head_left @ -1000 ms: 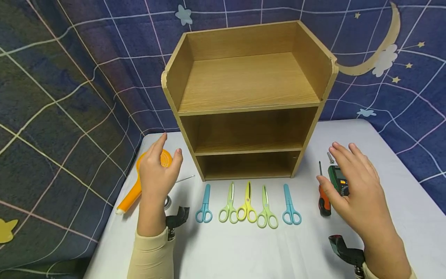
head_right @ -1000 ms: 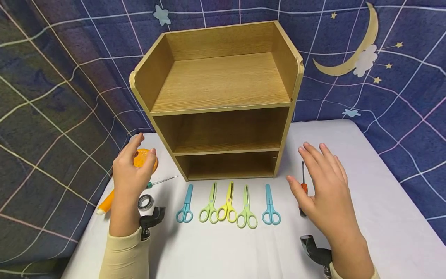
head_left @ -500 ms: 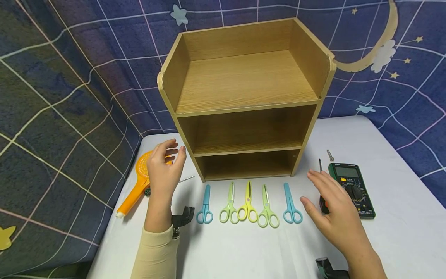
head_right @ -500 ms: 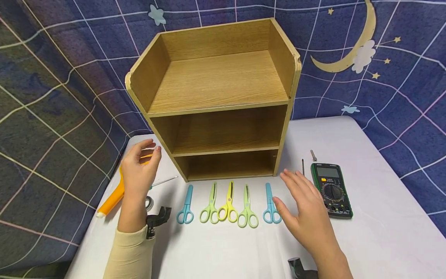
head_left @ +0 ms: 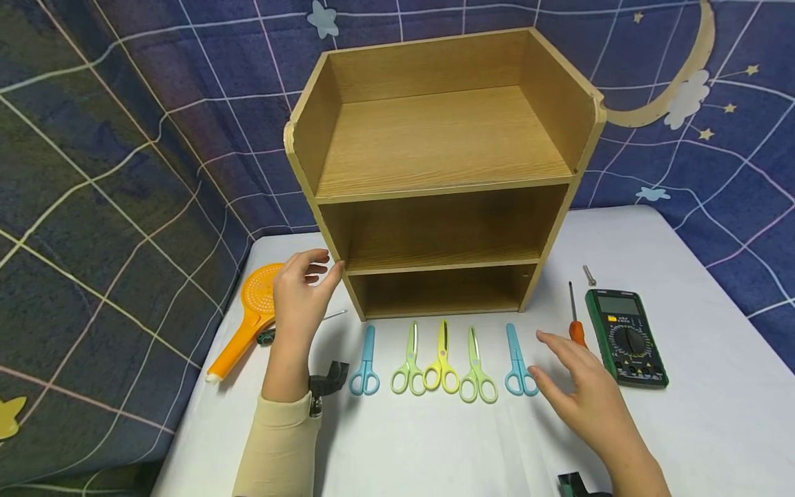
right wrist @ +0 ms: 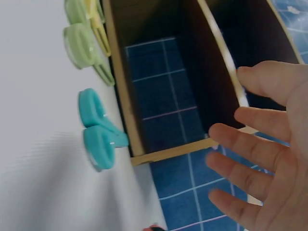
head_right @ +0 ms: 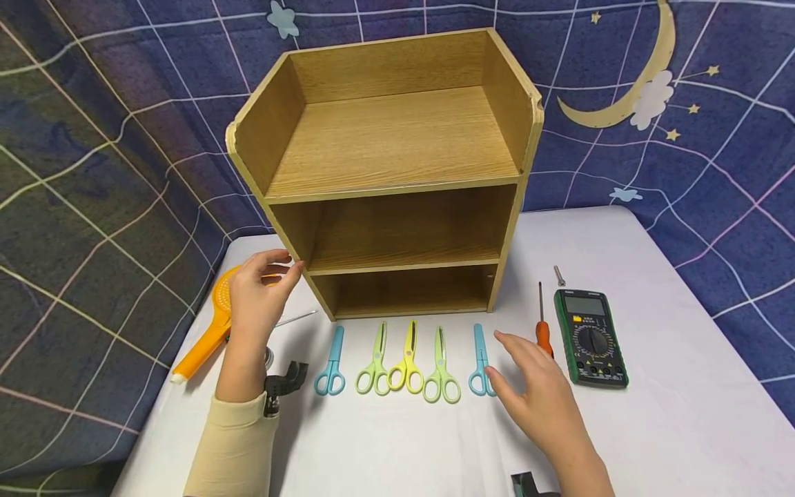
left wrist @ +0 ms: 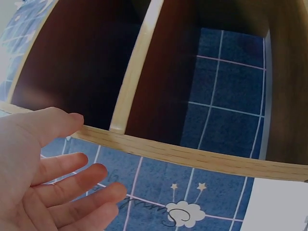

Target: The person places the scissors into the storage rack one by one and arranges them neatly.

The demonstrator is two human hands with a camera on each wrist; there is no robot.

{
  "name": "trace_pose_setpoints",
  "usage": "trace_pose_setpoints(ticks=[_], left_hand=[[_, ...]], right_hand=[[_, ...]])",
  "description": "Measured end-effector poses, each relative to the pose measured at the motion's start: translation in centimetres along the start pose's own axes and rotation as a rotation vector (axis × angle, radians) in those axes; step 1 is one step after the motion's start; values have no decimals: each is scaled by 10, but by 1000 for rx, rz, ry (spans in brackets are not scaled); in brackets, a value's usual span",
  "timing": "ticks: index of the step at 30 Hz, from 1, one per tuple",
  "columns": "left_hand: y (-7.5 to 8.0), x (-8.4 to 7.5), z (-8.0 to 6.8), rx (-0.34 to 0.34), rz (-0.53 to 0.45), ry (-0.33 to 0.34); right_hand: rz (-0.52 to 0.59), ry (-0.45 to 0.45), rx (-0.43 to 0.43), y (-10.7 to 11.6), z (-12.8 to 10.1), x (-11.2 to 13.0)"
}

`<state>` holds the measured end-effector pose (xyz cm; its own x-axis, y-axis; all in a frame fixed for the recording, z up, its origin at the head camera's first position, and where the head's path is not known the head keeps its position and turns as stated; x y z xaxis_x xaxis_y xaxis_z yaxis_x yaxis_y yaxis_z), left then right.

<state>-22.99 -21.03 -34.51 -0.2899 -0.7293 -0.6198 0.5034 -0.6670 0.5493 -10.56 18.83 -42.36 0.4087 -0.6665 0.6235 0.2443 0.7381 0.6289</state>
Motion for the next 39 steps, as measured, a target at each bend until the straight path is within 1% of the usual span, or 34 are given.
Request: trace_pose_setpoints(ticks=[2, 6, 10, 13, 15, 18, 24, 27, 32, 39], left_hand=[[-2, 1, 0, 8, 11, -4], [-6, 1, 0, 6, 35, -30], [-10, -1, -1, 5, 63, -65], [-13, -1, -1, 14, 102, -72], [-15, 0, -1, 21, 127, -70], [-16, 1, -1, 26, 146, -65], [-17, 1, -1, 16, 131, -61], [-17, 1, -2, 7, 126, -63], [-18, 2, -2, 5, 124, -61], [-18, 3, -2, 0, 124, -65]], right_hand=[[-15, -22, 18, -5, -2, -5], [-43, -79, 79, -16, -4, -13], [-49, -160, 141, -25, -4, -21], [-60, -223, 182, -32, -4, -27], [-76, -249, 203, -36, -4, -30], [-107, -257, 209, -40, -4, -34], [-174, -272, 213, -45, -4, -37], [-179, -284, 209, -46, -4, -37], [-170, -328, 193, -44, -5, -39], [-178, -350, 220, -44, -6, -41]])
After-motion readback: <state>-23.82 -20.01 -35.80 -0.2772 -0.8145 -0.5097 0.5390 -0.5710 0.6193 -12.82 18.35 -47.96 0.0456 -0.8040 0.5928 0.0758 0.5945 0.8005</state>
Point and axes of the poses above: each hand's wrist, its own z-axis towards the middle knuckle, its own y-axis out of the back of the hand, x = y × z, the point moved 5 cm from there along z, towards the middle knuckle, and after that the axes turned 6 degrees about z, right-handed, at the moved point
